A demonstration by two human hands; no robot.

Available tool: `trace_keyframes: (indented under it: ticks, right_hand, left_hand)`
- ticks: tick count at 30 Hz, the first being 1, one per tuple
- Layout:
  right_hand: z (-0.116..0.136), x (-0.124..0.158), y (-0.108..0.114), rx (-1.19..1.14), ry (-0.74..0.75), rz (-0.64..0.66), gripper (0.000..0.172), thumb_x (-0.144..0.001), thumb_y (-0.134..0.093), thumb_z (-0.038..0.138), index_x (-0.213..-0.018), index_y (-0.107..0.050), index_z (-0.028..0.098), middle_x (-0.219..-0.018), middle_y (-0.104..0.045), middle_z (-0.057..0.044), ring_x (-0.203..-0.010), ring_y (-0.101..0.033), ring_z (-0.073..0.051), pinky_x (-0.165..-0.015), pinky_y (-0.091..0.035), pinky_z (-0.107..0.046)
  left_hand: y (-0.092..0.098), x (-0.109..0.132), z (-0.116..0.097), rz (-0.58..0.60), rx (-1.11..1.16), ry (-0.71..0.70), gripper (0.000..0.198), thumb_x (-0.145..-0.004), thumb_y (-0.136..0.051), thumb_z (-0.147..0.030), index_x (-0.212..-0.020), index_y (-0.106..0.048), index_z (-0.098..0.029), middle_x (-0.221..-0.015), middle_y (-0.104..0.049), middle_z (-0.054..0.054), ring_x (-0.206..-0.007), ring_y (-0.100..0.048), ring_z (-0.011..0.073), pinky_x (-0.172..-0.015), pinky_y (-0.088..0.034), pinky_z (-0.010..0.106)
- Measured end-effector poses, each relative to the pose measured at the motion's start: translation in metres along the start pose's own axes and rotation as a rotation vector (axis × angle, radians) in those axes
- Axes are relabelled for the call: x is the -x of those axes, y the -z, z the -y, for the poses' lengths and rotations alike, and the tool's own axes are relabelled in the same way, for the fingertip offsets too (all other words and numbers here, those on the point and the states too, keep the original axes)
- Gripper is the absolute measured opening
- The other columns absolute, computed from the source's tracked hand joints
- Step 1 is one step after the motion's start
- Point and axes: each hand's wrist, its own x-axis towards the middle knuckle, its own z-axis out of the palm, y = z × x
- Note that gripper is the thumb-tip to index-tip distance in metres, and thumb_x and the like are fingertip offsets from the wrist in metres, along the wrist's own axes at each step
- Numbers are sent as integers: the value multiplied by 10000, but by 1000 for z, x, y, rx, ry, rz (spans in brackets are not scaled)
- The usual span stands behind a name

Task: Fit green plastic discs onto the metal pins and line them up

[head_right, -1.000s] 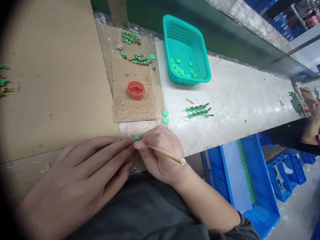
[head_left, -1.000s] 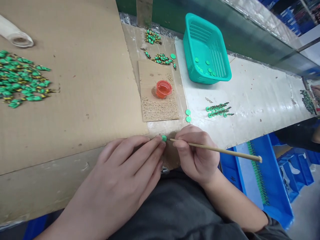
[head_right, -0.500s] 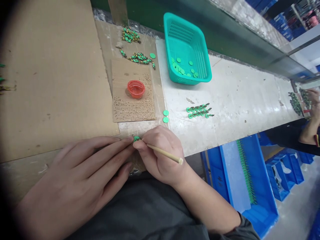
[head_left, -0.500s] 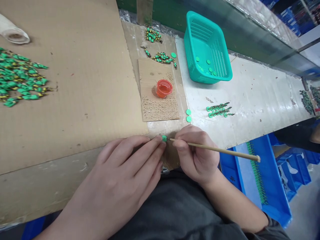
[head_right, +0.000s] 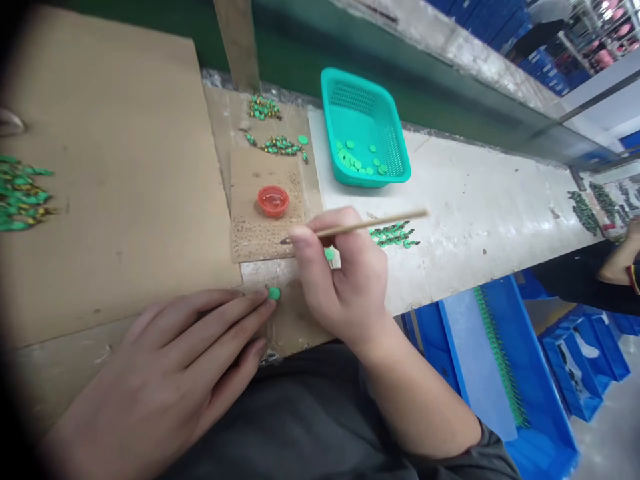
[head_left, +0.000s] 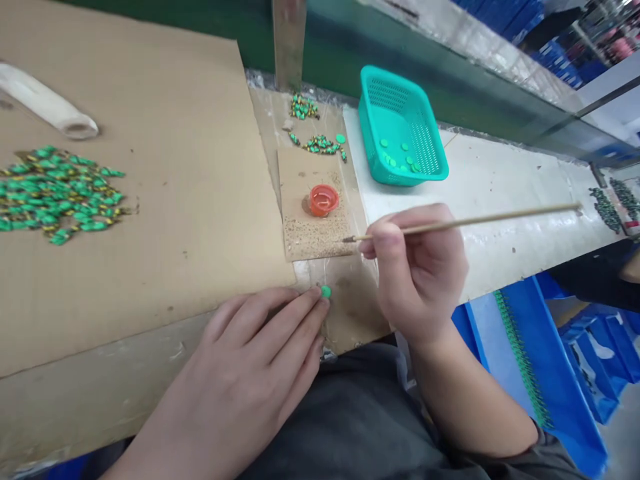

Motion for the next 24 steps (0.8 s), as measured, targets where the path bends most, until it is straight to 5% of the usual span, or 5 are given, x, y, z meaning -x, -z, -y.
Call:
trace_keyframes:
  ticks: [7,24]
  right_hand:
    - [-28,-65,-22,44,88,161,307,-1266,-659,347,-987,-544,290,-939,-692,23,-789,-724,-142,-723,-572,-322]
    - [-48,-66,-34,90,128,197,326,-1275,-629,373,-989,-492,299,-938,-615,36,-784,-623,-142,-738,-499,-307]
  left_hand:
    - [-6,5,2,-28,-39,0,408,-1219,-568,-209,-1559,-792,-177,-1448,-892,71,-1293,-750,318,-1098,-536,544]
    - [-1,1,4,-11,-12,-35,363,-1242,-547,-209,-1471,-820,-136,-1431,-901,63,-1293,-711,319,-1100,-487,532]
